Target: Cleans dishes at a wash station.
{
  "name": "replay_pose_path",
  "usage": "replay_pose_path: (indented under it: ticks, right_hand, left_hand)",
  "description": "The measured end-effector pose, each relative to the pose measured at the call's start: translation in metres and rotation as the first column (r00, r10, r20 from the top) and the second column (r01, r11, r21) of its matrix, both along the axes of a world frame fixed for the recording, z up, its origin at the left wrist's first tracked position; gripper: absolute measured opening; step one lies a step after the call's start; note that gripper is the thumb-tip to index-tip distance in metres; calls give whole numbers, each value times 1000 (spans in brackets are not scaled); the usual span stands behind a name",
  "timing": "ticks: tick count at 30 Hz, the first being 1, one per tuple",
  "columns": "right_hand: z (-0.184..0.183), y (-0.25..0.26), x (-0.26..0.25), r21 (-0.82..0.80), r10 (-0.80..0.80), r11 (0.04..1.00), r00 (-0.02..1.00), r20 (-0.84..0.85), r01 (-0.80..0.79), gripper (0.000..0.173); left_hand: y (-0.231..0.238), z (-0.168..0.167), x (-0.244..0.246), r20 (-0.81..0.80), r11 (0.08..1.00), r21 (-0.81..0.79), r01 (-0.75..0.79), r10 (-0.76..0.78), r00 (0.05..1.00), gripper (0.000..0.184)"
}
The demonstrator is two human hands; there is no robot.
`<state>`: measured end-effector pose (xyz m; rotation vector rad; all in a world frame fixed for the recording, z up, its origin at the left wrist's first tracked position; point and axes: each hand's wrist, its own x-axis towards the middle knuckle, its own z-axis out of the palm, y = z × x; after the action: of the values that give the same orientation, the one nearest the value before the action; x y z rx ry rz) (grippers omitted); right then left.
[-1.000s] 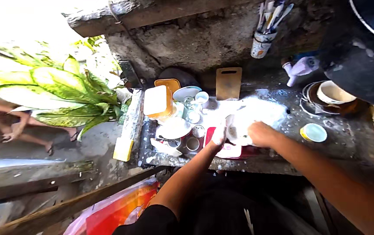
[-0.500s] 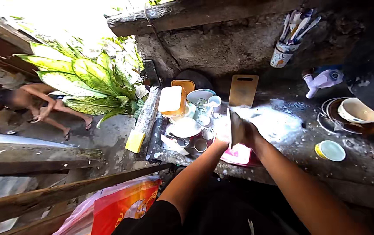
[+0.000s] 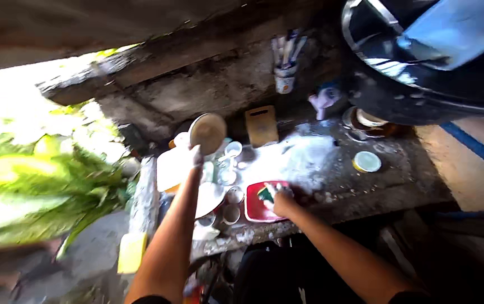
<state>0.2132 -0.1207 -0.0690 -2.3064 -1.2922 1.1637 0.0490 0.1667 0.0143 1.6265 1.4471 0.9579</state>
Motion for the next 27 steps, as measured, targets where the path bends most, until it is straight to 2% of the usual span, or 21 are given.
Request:
replay_pose_path:
  ticks: [1,2,4,5,7,8,9,10,12,13,14,15,16,17,19,21,22,23,24,27]
  right_hand:
    - [2,-4,1,-26,-7,1000,1000,16,7,76]
    - [7,-7,3,-40,-10,999,1000,22,10,71]
    - [22,-14,8,-58,67,996,997,42,-65,55]
    - [27,-18,9,-80,149,986,988,52,-144,48]
    - [28,-26,14,-159,274,951,961,46,-264,39]
    - [26,-29,18,-205,280,942,959,36,-267,38]
    - [23,-30,25,-243,251,941,967,38,-235,37]
    - [22,-30,34,-278,209,942,977,48,-188,36]
    - [26,-26,54,-320,112,944,989,99,-75,39]
    - [31,-23,64,-304,55,953,989,134,-12,43]
    - [37,-19,76,-260,-6,964,987,159,48,48]
    - [46,-14,90,-186,-70,977,982,176,103,48]
    - [59,-8,104,-97,-169,978,972,165,186,48]
    - [76,-3,117,3,-291,956,946,145,293,47]
    - [111,7,138,296,-507,838,855,113,458,57]
    - [156,21,153,525,-589,724,797,132,448,79]
    - [180,30,159,557,-592,720,785,183,413,86]
    - [203,40,163,534,-575,755,777,257,381,87]
    - [221,49,168,464,-540,807,774,330,366,80]
    - [242,65,181,272,-412,909,783,466,316,48]
  left_hand:
    - [16,0,3,-71,986,122,117,-109,992,62]
    - [26,7,8,-247,954,201,222,-170,954,62]
    - [36,11,19,-573,920,226,321,-141,807,54]
    - [43,0,18,-676,906,212,367,-135,724,47]
    - [55,-29,13,-877,834,144,533,-141,459,57]
    - [58,-40,13,-922,837,69,542,-154,355,56]
    - [62,-52,14,-933,860,9,510,-176,314,52]
    - [66,-61,16,-926,889,-37,457,-202,317,51]
    - [68,-67,19,-882,934,-101,343,-244,404,53]
    - [67,-67,19,-890,928,-139,346,-271,368,58]
    - [65,-65,18,-908,906,-174,386,-299,293,64]
    - [59,-59,18,-920,886,-197,419,-315,235,70]
    - [51,-50,20,-925,875,-190,445,-312,218,73]
    - [39,-40,22,-926,868,-166,469,-301,229,72]
    - [8,-23,25,-910,842,-88,532,-285,301,62]
    - [-33,-11,31,-877,805,-73,589,-333,347,54]
    - [-56,-10,35,-856,783,-88,616,-376,355,52]
    - [-77,-11,41,-827,763,-146,629,-443,346,51]
    - [-99,-14,48,-781,738,-202,644,-518,349,51]
    - [-153,-43,59,-615,647,-241,724,-679,402,48]
